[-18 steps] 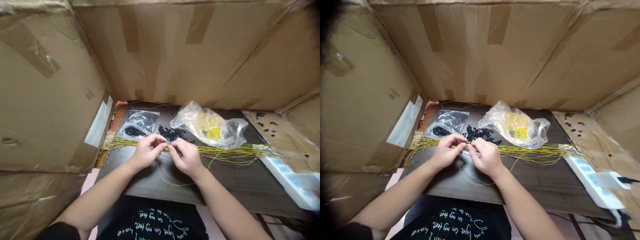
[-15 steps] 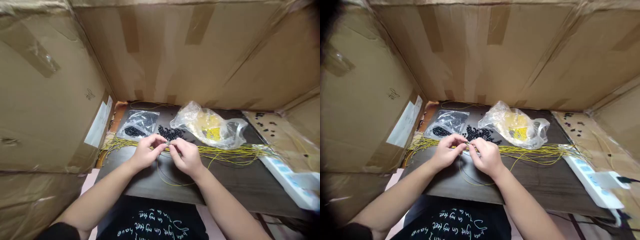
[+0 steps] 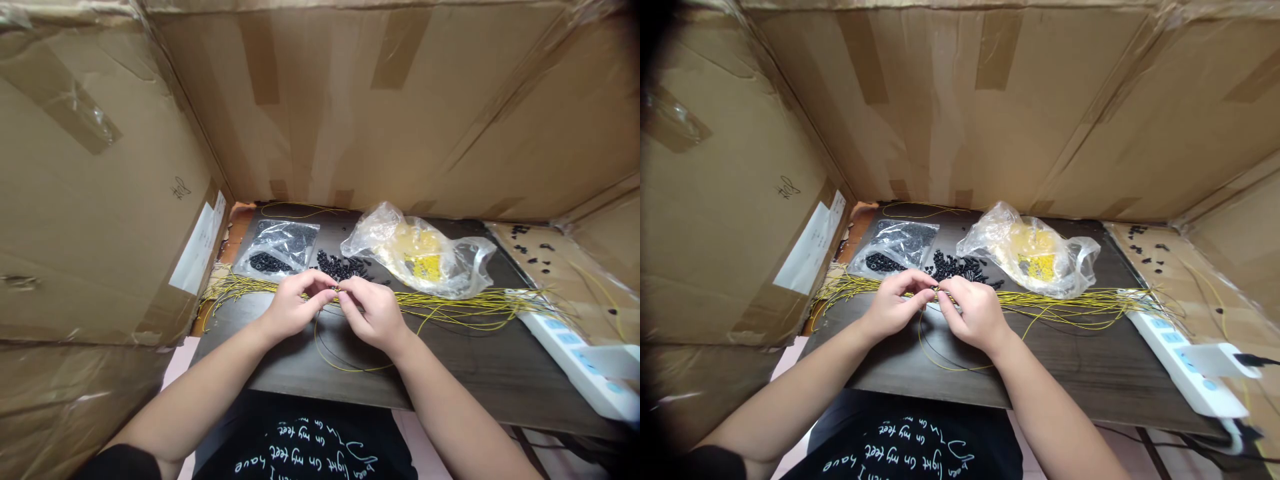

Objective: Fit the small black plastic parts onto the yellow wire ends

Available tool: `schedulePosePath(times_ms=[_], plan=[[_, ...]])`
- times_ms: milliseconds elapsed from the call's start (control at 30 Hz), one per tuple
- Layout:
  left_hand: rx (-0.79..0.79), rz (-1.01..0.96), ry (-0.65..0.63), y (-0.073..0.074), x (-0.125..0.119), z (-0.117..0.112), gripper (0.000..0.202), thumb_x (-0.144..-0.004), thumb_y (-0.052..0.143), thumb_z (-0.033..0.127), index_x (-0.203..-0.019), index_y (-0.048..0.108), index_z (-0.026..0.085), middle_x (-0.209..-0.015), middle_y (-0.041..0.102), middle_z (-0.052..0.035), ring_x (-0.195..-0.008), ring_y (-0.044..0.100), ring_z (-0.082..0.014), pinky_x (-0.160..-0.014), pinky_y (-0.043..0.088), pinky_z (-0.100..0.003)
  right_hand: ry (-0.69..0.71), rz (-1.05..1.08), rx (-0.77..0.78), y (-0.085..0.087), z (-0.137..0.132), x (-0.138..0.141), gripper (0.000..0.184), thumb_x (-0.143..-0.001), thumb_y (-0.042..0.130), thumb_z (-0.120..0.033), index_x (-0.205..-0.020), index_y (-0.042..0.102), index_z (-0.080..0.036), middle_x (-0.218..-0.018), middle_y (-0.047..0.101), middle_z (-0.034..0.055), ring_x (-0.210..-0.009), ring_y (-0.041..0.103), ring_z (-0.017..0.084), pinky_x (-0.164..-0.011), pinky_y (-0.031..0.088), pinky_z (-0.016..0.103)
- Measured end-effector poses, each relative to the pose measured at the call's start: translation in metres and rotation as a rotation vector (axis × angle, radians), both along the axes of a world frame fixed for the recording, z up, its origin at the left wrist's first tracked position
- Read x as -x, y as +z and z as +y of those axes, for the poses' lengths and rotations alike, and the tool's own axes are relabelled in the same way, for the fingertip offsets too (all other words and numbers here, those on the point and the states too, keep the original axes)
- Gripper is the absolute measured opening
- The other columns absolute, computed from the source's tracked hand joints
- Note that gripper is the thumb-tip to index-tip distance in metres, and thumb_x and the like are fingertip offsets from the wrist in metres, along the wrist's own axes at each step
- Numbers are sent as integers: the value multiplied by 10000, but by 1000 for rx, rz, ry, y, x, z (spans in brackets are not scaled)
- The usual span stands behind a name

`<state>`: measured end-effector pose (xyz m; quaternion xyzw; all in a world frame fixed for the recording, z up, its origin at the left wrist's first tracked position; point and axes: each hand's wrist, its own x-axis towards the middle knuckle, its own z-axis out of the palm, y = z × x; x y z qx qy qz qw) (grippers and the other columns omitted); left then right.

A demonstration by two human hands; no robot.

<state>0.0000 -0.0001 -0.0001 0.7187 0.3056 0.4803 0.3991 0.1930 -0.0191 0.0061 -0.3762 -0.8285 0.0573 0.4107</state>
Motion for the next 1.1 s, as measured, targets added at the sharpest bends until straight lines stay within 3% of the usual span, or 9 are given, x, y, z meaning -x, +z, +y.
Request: schedulePosePath(times_ms=[167,467,700,1100], plan=[[-16,13,1,2,0,0,112,-912,685,253,-987,704,172,-762,699,-2,-601,614,-86,-576,508,-198,58,6,3,0,1,-1,133,-973,512,-184,-880,607,-179,-683,524,-5,-581,463,113,-584,370,252],[-57,75,16,3,2,0,110,-895,712,255,-977,714,180,-807,727,-15,-667,644,-100,-632,528,-202,140,122,106,1,0,-2,119,-968,520,-158,-886,602,-182,-701,535,-8,-601,472,109,-588,370,248],[-74,87,-2,2,2,0,109,-910,694,257,-990,703,183,-792,715,-8,-673,648,-102,-633,526,-199,143,91,42,2,0,-1,179,-948,514,-142,-777,544,-188,-632,466,-31,-540,387,95,-550,313,255],[-348,237,56,-3,3,0,158,-945,638,214,-1097,680,203,-910,743,-29,-748,676,-126,-715,533,-243,109,159,206,4,-1,0,252,-968,501,-195,-720,542,-189,-611,493,-30,-546,448,94,-552,361,236]])
